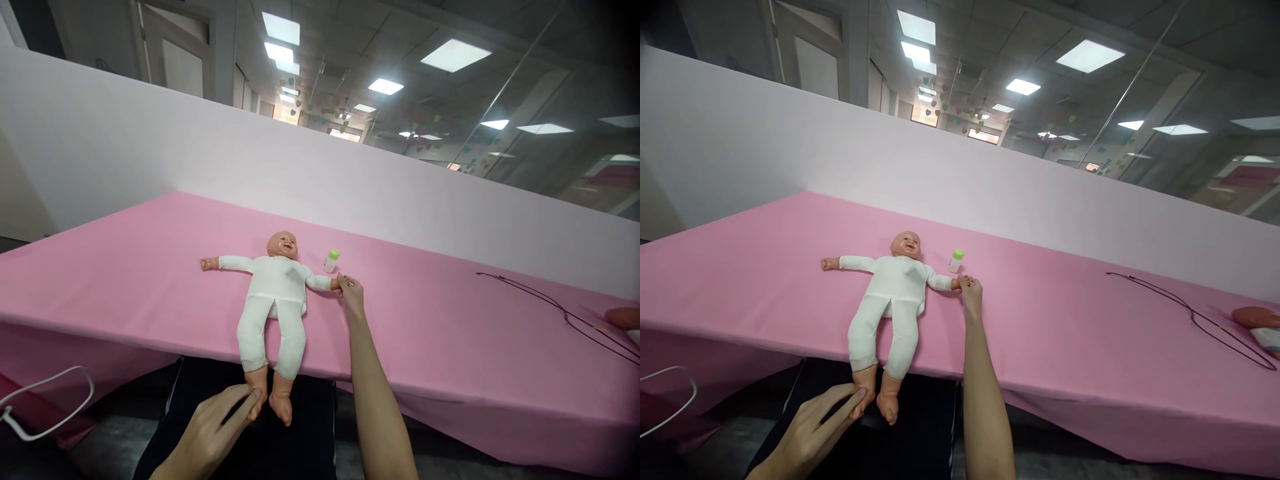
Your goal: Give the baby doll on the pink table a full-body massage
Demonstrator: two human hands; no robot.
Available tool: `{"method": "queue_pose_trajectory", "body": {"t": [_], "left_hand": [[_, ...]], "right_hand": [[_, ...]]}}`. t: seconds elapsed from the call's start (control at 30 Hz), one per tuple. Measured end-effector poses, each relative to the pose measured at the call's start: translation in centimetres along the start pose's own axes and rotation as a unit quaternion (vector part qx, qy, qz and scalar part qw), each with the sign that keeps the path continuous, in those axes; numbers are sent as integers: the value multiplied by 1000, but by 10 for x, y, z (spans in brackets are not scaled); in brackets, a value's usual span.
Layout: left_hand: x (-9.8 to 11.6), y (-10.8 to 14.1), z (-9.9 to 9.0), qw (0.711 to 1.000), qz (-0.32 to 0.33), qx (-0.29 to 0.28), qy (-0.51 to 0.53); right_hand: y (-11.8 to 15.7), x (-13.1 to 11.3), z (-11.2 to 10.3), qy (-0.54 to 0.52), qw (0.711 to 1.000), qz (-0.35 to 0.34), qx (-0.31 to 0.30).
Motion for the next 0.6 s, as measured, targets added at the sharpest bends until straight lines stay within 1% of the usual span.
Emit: {"method": "queue_pose_trajectory", "body": {"t": [0.07, 0.1, 0.17, 0.23, 0.3, 0.33, 0.4, 0.47, 0.5, 0.53, 0.57, 0.6], "left_hand": [[-12, -4, -13, 997, -60, 23, 37], [-22, -10, -23, 992, -102, 41, 56], [-49, -27, -46, 974, -186, 87, 92], [-80, -53, -65, 952, -249, 127, 127], [-116, -86, -71, 931, -289, 148, 169], [-134, -103, -66, 923, -304, 138, 191], [-165, -133, -48, 904, -321, 108, 262], [-187, -149, -29, 879, -342, 92, 319], [-193, -151, -23, 869, -351, 90, 336], [-194, -150, -20, 863, -358, 92, 344], [-192, -146, -20, 861, -363, 96, 344], [-185, -138, -24, 861, -367, 103, 336]], "right_hand": [[2, -9, 1, -72, 997, 8, -7], [3, -16, 1, -106, 994, 8, -3], [5, -39, 3, -154, 988, -13, 1], [8, -68, 16, -158, 986, -44, -24], [16, -96, 41, -121, 987, -79, -70], [23, -108, 57, -91, 986, -99, -103], [41, -128, 92, -22, 974, -146, -170], [58, -140, 116, 44, 958, -196, -202], [63, -143, 122, 67, 953, -214, -203], [63, -145, 123, 80, 951, -225, -197], [59, -144, 119, 80, 953, -223, -187], [50, -140, 110, 68, 961, -208, -170]]}}
Point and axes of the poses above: each hand's wrist, its own y-axis away from the middle knuckle, its own z-axis out of the palm, x = y × z, the point moved 10 cm from there along -y, towards the middle knuckle, and after that the axes turned 14 degrees about y, right-handed, at the moved point
